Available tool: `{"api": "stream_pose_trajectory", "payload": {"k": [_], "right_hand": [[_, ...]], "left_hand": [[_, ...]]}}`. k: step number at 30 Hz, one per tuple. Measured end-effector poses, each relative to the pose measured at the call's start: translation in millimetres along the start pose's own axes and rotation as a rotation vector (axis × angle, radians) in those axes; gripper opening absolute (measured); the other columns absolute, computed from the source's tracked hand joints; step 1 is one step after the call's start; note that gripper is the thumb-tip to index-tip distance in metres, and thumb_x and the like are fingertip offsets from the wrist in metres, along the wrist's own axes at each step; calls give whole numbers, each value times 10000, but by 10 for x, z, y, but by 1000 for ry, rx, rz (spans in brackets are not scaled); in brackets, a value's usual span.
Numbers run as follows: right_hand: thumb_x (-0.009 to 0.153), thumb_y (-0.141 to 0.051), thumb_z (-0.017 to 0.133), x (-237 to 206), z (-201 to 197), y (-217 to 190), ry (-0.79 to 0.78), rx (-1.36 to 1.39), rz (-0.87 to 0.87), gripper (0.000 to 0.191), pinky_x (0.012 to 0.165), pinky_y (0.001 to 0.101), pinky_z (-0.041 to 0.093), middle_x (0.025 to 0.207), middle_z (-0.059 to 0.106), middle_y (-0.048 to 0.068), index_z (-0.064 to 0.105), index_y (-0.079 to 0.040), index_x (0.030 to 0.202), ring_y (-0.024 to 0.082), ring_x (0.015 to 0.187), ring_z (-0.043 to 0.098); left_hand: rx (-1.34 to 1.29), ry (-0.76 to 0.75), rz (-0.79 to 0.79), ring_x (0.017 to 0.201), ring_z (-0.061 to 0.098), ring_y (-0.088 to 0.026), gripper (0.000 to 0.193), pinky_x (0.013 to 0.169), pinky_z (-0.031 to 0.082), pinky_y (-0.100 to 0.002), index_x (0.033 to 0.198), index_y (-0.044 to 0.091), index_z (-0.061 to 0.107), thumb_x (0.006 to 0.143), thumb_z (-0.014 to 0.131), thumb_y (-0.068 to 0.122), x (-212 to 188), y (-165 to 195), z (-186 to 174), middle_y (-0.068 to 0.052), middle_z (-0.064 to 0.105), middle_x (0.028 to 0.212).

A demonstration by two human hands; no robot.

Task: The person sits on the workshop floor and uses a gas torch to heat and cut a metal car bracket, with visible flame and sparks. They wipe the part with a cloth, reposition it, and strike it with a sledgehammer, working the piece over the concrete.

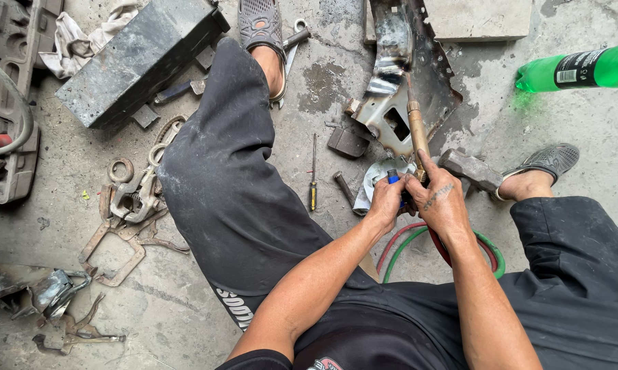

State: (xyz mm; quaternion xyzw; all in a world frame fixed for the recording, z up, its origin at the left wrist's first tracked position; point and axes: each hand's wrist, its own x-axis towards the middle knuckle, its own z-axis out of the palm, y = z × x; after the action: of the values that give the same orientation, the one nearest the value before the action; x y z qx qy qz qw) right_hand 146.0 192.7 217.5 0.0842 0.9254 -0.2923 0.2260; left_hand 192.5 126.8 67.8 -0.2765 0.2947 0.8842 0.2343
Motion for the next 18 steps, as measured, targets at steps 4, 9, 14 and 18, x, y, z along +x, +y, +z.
{"api": "stream_pose_trajectory", "payload": {"k": [4, 9, 14, 18], "right_hand": [[902, -255, 674, 45, 36, 2, -12, 4, -23, 632, 595, 401, 532, 732, 686, 193, 537, -52, 1484, 237, 596, 691], [896, -254, 671, 111, 71, -7, -23, -18, -46, 648, 640, 403, 536, 738, 686, 213, 528, -48, 1493, 255, 636, 698], [897, -249, 665, 111, 75, -26, -15, 1, -77, 647, 636, 406, 535, 761, 688, 214, 525, -47, 1495, 251, 644, 703], [897, -271, 669, 60, 40, 2, -25, -8, -9, 647, 616, 418, 534, 758, 693, 214, 526, -54, 1489, 263, 619, 700]], "left_hand": [[-2, 56, 7, 521, 609, -179, 212, 428, 504, -324, 958, 36, 605, 1048, 525, 210, 26, 7, -17, -73, 630, 720], [-15, 105, 10, 538, 614, -170, 208, 438, 504, -323, 960, 40, 609, 1046, 536, 215, 75, 7, -46, -66, 632, 732], [-15, 111, 19, 529, 610, -173, 215, 430, 501, -325, 948, 39, 613, 1044, 540, 217, 90, 14, -59, -71, 632, 723], [-1, 58, 13, 506, 604, -181, 210, 417, 493, -322, 944, 40, 611, 1041, 535, 210, 58, 9, -31, -75, 632, 704]]}}
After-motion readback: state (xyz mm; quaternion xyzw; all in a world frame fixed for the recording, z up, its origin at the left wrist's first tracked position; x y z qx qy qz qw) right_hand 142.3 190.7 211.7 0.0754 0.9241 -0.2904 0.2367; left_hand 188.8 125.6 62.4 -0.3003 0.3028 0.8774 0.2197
